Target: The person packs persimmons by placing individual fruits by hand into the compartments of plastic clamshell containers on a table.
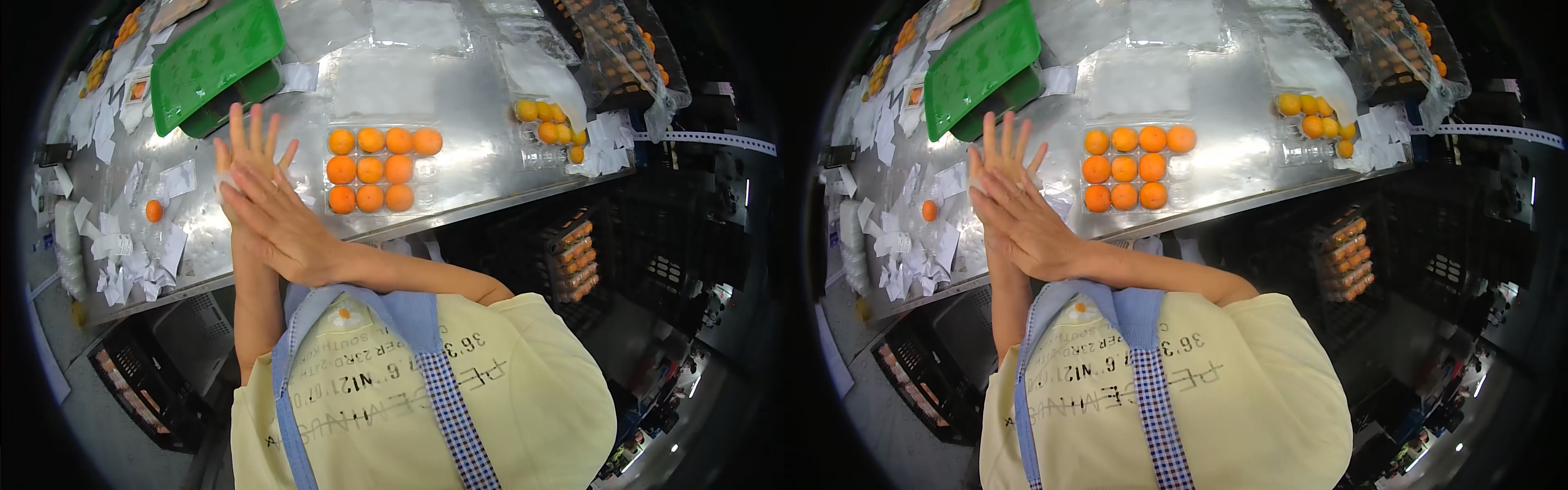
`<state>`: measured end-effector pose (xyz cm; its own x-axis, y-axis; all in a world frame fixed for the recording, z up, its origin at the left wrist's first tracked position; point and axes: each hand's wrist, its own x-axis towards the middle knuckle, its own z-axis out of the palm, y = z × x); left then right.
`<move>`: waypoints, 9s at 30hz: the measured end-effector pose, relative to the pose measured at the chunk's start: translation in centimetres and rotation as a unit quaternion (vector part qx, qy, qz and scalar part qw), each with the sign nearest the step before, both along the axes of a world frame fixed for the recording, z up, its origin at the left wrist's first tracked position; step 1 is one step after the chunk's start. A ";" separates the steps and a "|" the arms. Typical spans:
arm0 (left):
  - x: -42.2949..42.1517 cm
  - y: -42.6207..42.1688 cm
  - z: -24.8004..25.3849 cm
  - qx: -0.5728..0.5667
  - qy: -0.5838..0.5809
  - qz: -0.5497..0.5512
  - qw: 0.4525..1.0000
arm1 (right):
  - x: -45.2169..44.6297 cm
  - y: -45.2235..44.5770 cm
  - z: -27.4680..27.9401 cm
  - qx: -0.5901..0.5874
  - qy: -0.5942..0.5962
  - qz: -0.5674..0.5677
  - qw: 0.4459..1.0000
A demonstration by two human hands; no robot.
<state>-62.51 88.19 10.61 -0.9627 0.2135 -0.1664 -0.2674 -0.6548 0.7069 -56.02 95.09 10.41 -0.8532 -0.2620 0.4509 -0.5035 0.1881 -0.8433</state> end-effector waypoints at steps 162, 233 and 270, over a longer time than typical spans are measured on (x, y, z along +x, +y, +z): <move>5.4 -2.5 -11.1 -0.287 -0.101 -0.119 0.945 | -5.6 26.8 -7.3 0.014 -0.312 -0.204 0.928; 7.1 0.7 -5.7 -0.266 0.050 -0.178 0.946 | 2.5 12.4 -2.7 -0.005 -0.370 -0.151 0.917; 7.2 0.3 -7.6 0.000 -0.142 -0.285 0.948 | 2.8 13.3 -5.1 -0.157 -0.408 -0.168 0.884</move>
